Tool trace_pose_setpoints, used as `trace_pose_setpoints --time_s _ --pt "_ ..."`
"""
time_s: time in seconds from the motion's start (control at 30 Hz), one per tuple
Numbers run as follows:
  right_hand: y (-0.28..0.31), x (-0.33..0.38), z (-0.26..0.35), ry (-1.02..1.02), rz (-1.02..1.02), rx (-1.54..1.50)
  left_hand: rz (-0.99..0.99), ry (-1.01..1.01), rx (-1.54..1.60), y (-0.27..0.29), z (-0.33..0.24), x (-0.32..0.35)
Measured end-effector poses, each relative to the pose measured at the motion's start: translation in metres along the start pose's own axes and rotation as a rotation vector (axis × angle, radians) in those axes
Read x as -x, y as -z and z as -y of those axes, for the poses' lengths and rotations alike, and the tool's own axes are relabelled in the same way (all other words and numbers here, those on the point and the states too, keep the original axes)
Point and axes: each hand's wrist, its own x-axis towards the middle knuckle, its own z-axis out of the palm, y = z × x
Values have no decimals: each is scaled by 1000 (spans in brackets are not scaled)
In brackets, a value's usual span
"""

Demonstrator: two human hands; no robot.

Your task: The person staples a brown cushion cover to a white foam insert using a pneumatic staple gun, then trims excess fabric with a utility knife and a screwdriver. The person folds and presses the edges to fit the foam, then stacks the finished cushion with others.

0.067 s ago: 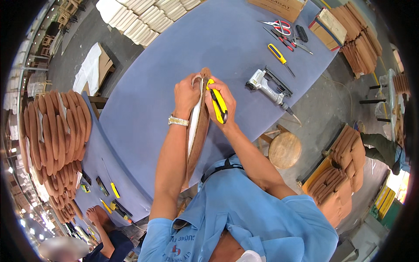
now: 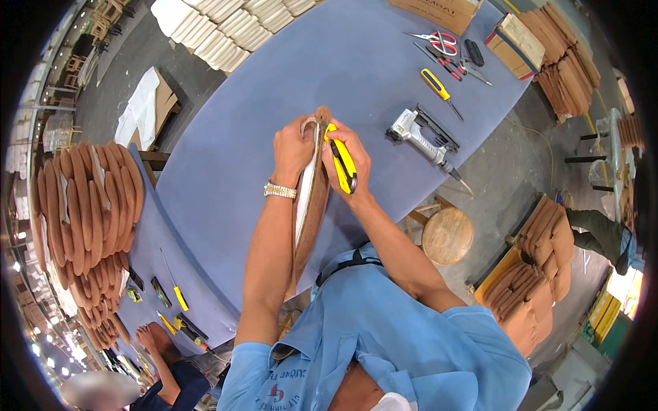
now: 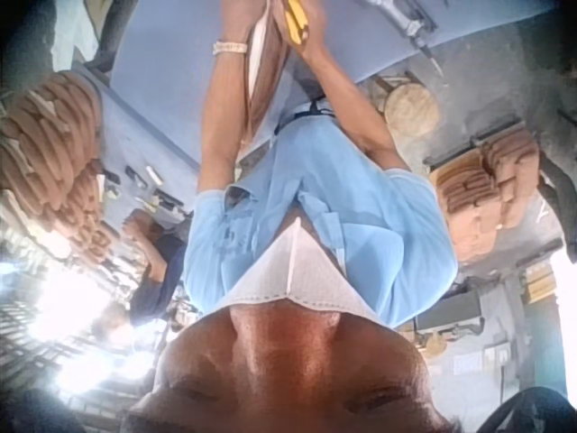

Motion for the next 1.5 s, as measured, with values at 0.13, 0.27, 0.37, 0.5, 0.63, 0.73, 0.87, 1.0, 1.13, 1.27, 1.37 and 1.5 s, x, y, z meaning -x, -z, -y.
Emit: trace_pose_setpoints --time_s 0.13,0.27,0.37,0.5,0.63,0.73,0.87,1.0,1.13,1.27,1.37,1.5 --pt "1 -5 2 -77 5 -43 14 -85 -29 5 2 0" --pt "2 -15 -15 -181 -21 -216 41 -60 -22 6 -1 -6" --pt "24 -33 -33 -197 -37 -188 42 -11 4 5 -8 -5" --pt "71 -78 -44 -722 279 262 86 103 20 8 -11 -8" --pt "84 -103 -85 -712 685 884 120 113 44 11 -10 -12" --pt "87 -107 -62 -535 602 923 30 92 122 8 0 -2" --pt "57 -131 -49 155 691 667 58 108 115 9 1 -4" --pt "20 -147 -65 57 1038 780 -20 127 128 1 9 2" --pt "40 -134 -128 70 1183 840 -112 204 150 4 7 11" --pt "50 -129 -138 -105 1095 650 -125 240 141 4 3 15" --pt "33 -130 -95 -208 945 214 -82 286 108 -5 -5 16" --pt "18 -141 -49 -27 1107 178 -103 294 70 -20 -11 12"
